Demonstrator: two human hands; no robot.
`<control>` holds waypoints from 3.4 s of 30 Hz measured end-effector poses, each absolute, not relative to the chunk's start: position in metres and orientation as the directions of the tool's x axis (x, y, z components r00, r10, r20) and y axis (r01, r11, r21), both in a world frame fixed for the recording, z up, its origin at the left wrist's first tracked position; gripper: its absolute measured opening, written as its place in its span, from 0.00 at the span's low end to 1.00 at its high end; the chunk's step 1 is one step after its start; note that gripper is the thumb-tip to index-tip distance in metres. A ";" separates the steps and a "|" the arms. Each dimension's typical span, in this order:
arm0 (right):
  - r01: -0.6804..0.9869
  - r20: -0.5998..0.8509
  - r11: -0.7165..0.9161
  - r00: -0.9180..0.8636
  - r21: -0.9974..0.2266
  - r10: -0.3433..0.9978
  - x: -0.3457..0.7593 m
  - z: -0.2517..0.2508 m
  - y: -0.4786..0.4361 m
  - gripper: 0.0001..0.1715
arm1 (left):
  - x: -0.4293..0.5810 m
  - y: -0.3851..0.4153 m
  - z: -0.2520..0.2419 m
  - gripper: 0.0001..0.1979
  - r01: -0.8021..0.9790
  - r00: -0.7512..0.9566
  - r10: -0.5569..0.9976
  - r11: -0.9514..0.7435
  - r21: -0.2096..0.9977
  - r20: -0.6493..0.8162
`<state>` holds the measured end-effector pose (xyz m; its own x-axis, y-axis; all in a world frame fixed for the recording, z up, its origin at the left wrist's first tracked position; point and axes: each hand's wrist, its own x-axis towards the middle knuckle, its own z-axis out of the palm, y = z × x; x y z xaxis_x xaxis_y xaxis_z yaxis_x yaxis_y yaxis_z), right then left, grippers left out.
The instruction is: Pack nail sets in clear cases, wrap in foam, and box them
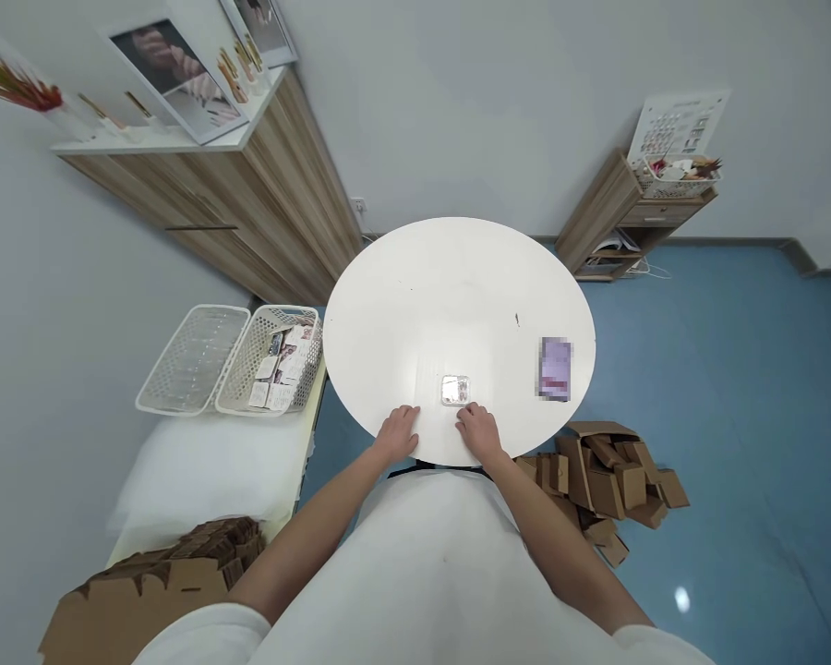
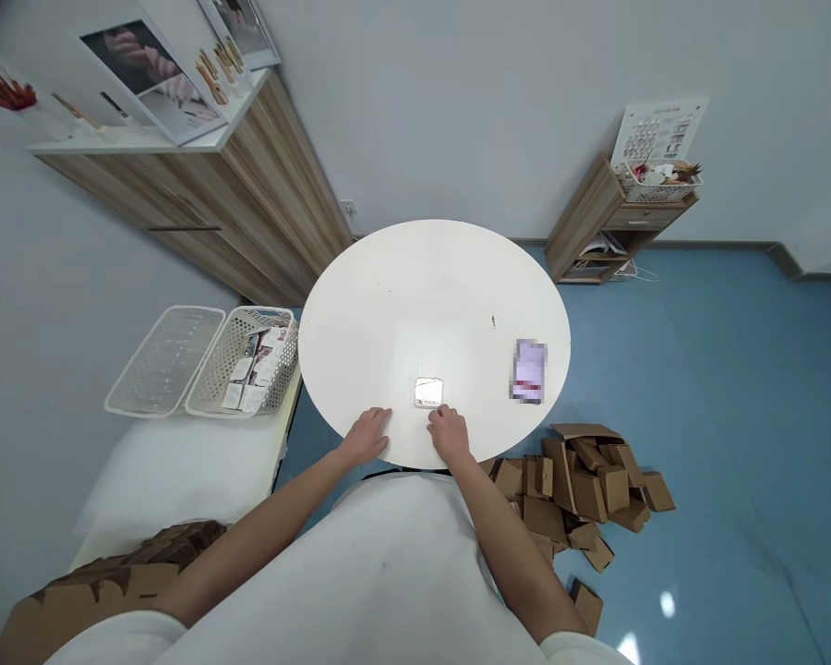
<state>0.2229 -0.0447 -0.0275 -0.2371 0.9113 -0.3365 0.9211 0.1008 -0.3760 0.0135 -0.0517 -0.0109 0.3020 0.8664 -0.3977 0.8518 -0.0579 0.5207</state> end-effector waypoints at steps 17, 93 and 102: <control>0.880 -0.329 0.013 -0.191 -0.474 0.925 0.199 0.000 -0.087 0.08 | 0.016 -0.058 -0.008 0.14 0.823 0.504 0.816 -0.354 0.445 -0.284; 0.806 -0.168 0.066 -0.201 -0.588 0.965 0.217 -0.006 -0.080 0.20 | 0.017 -0.032 -0.022 0.17 0.619 0.704 0.709 -0.578 0.532 -0.050; 0.601 -0.272 -0.164 -0.092 -0.782 0.958 0.226 -0.007 -0.044 0.19 | 0.025 -0.008 -0.005 0.20 0.668 0.553 0.813 -0.301 0.680 -0.183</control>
